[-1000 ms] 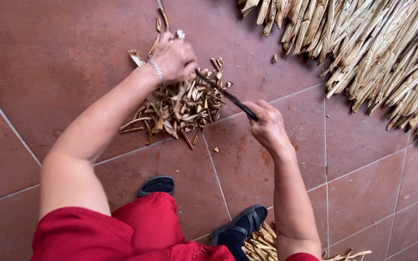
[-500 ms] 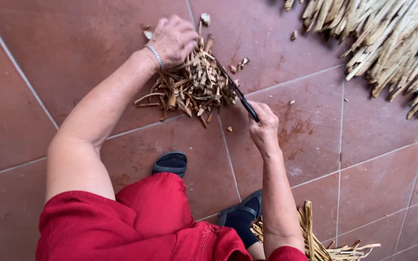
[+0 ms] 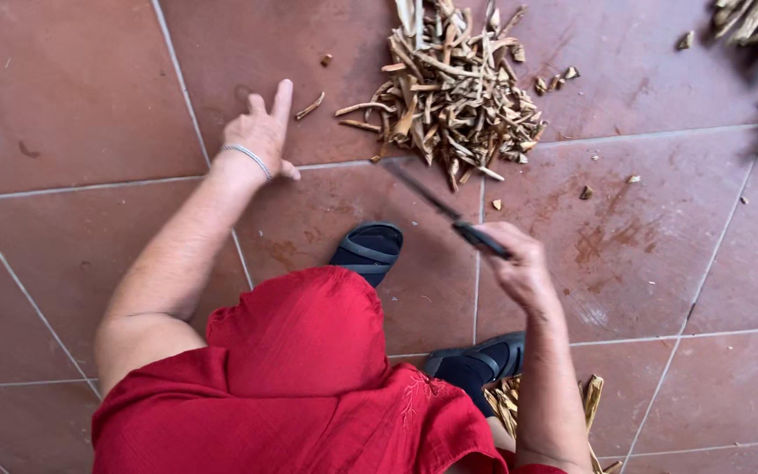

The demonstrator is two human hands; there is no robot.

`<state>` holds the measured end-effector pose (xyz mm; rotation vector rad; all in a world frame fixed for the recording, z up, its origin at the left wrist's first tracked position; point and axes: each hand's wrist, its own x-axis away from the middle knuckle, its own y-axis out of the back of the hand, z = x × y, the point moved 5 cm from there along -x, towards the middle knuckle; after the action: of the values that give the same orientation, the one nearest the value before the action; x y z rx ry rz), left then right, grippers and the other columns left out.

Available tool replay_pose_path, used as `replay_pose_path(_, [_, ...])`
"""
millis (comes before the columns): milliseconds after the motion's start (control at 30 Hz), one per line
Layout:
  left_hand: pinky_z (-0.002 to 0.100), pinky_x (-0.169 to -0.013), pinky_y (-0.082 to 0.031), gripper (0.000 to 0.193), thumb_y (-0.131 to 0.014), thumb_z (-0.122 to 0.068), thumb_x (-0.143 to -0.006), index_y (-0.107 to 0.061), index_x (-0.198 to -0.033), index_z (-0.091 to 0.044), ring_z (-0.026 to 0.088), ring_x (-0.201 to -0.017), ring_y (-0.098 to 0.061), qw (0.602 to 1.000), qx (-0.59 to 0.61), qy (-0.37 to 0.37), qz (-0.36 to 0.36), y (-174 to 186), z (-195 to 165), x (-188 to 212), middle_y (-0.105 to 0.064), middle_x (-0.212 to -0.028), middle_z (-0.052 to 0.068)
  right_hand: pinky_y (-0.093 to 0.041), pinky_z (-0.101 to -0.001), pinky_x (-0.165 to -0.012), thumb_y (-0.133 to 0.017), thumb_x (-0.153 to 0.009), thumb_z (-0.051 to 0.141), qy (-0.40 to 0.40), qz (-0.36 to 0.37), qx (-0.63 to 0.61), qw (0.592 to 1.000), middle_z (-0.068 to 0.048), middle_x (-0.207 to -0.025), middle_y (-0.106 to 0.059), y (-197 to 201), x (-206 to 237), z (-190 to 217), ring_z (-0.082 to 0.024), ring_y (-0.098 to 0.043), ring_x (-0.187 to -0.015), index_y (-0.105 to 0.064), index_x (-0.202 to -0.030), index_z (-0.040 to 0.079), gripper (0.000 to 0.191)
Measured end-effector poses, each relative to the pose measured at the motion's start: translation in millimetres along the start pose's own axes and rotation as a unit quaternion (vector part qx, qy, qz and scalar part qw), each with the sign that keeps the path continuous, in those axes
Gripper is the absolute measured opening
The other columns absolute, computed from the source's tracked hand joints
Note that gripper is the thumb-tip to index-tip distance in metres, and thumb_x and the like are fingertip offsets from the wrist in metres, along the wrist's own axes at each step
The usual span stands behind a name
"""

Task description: The person kneels on a tiled floor cutting dried palm-like leaves into short pieces with scissors, holding each leaf bundle in one hand while snipping. They periodically gather the cut pieces into a pile on the floor and move finished bundles aside.

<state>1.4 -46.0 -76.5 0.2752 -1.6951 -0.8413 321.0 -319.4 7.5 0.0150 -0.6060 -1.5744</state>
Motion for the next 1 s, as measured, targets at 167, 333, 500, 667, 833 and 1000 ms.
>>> replay_pose_path(167, [0.052, -0.09, -0.055, 0.116, -0.085, -0.003, -0.07, -0.011, -0.16, -0.007, 0.049, -0.103, -0.064, 0.992, 0.074, -0.059, -0.087, -34.7, -14.1, -6.1, -0.047, -0.126, 0.032, -0.054, -0.0352, -0.077, -0.071, -0.089, -0.003, -0.033, 0.083, 0.075, 0.993, -0.014, -0.094, -0.072, -60.3, -24.3, 7.6, -0.026, -0.068, -0.085, -0.076, -0.117, 0.01, 0.031])
replay_pose_path(333, [0.044, -0.091, -0.059, 0.071, -0.06, 0.014, -0.087, -0.042, -0.151, -0.009, 0.035, -0.105, -0.069, 0.919, 0.234, -0.229, -0.22, 3.8, -68.8, -31.5, -0.059, -0.12, 0.017, -0.055, -0.0342, -0.08, -0.069, -0.092, -0.005, -0.033, -0.039, 0.053, 0.997, -0.011, -0.096, -0.073, -43.5, -51.3, 12.2, -0.022, -0.07, -0.088, -0.076, -0.117, 0.009, 0.03])
replay_pose_path(500, [0.036, -0.079, -0.06, 0.041, -0.057, 0.012, -0.09, -0.058, -0.129, -0.002, 0.028, -0.094, -0.07, 0.782, 0.392, -0.381, -0.3, 35.6, -105.4, -9.6, -0.058, -0.12, 0.017, -0.054, -0.0298, -0.085, -0.071, -0.093, -0.005, -0.048, -0.017, 0.032, 0.998, -0.009, -0.105, -0.074, 17.9, -22.0, 10.6, -0.018, -0.069, -0.096, -0.074, -0.116, 0.007, 0.027])
replay_pose_path(667, [0.04, -0.083, -0.057, 0.02, -0.064, 0.002, -0.086, -0.065, -0.103, -0.006, 0.031, -0.095, -0.065, 0.792, 0.263, -0.513, -0.199, -6.5, -158.4, 34.6, -0.062, -0.099, 0.011, -0.054, -0.0273, -0.087, -0.07, -0.09, -0.008, -0.184, -0.061, -0.012, 0.981, -0.004, -0.103, -0.073, 103.5, 47.9, -43.6, -0.014, -0.066, -0.096, -0.076, -0.115, 0.004, 0.029])
replay_pose_path(833, [0.046, -0.079, -0.052, 0.026, -0.072, -0.007, -0.074, -0.064, -0.099, -0.008, 0.034, -0.104, -0.057, 0.761, 0.093, -0.64, -0.057, -74.0, -234.7, 56.4, -0.058, -0.112, 0.012, -0.055, -0.026, -0.072, -0.065, -0.096, -0.004, -0.246, -0.359, -0.226, 0.871, -0.004, -0.097, -0.072, 116.7, 119.5, -113.4, -0.013, -0.07, -0.083, -0.074, -0.117, 0.004, 0.024])
replay_pose_path(1000, [0.046, -0.084, -0.052, 0.038, -0.068, -0.002, -0.078, -0.064, -0.115, -0.004, 0.036, -0.107, -0.056, 0.789, 0.118, -0.59, -0.127, -51.7, -244.2, 16.4, -0.056, -0.118, 0.014, -0.053, -0.0281, -0.052, -0.064, -0.096, -0.001, -0.306, -0.463, -0.235, 0.798, -0.002, -0.081, -0.067, 52.3, 128.2, -149.9, -0.013, -0.069, -0.068, -0.071, -0.107, 0.003, 0.013])
